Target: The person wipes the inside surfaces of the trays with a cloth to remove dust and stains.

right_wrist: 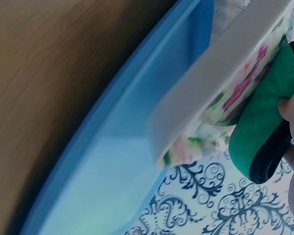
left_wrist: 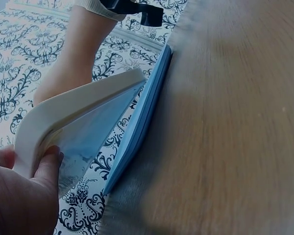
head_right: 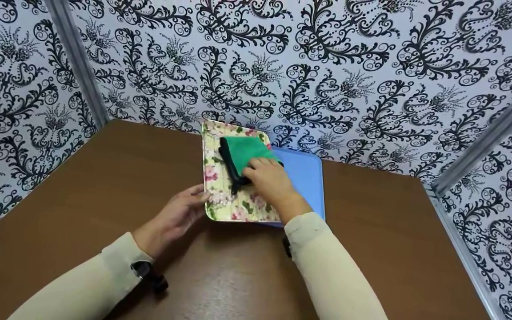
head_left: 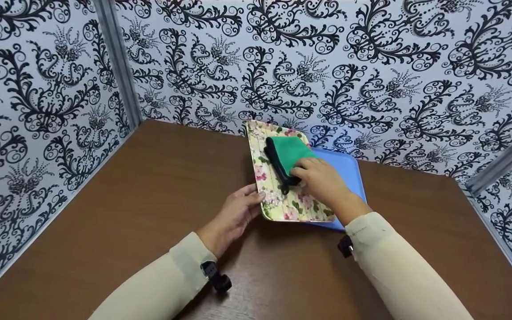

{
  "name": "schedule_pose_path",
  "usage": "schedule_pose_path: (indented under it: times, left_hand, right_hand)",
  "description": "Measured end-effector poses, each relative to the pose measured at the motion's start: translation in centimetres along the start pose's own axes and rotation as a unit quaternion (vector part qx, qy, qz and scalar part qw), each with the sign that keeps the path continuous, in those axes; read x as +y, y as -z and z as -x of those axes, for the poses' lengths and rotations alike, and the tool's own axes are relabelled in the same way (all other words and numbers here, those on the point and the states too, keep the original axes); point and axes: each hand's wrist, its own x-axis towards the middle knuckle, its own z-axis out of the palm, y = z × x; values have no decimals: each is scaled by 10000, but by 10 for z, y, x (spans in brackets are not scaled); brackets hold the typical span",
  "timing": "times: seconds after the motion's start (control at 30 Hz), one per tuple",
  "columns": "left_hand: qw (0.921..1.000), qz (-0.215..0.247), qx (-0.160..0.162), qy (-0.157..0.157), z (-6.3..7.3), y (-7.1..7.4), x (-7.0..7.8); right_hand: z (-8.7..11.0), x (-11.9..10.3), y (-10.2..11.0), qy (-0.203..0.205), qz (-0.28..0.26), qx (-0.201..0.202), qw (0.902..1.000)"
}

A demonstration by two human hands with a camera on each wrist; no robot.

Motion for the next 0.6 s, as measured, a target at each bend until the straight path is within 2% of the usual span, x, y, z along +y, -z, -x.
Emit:
schedule_pose_path:
  times: [0.2,0.5,0.6]
  left_hand:
    - [9997,-38,-225,-56,0,0,-1]
    - [9997,-34,-215,-65,-1,2,-1]
    - [9998,-36,-200,-61,-1,2,-2]
  right_hand:
    - [5,9,-3,-207,119,6,9997]
    - [6,16,-7,-489,179,94,9986]
    - [6,15,-7,-692,200,-8,9974]
